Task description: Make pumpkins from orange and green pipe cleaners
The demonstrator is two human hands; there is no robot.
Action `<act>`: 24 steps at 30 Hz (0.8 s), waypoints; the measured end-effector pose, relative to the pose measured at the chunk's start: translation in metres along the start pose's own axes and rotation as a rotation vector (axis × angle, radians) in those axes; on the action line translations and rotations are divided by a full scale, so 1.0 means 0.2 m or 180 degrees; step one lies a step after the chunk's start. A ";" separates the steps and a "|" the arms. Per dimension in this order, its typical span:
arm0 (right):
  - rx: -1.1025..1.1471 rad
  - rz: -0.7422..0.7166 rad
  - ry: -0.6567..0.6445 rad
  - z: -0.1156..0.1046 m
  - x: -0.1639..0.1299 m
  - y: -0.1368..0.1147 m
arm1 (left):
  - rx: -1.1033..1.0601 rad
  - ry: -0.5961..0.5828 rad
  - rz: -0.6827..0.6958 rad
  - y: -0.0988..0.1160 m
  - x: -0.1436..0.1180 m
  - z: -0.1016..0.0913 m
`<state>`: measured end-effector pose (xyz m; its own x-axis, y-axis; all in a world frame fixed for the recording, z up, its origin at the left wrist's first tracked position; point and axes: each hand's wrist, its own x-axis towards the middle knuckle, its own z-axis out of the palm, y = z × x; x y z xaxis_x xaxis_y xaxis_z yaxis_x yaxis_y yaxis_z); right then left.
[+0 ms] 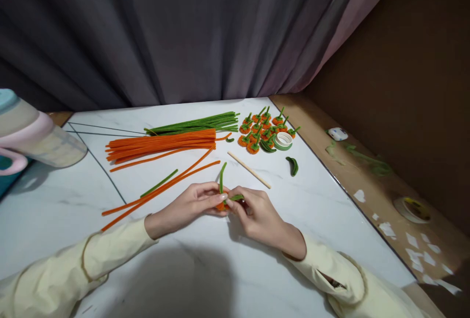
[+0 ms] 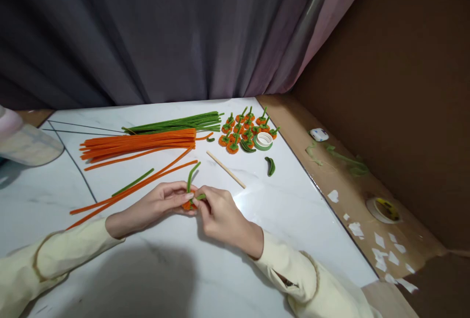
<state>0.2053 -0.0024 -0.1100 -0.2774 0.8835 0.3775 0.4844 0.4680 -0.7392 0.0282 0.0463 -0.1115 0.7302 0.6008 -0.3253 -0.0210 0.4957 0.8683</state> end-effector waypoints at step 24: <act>-0.0231 -0.1109 0.0105 -0.06 0.05 0.06 | -0.0874 -0.0296 -0.0421 -0.01 0.01 -0.04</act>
<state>0.2189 0.0121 -0.1088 -0.4099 0.6702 0.6188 0.4235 0.7406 -0.5216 0.0244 0.0504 -0.1166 0.7979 0.4662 -0.3820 -0.0961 0.7241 0.6830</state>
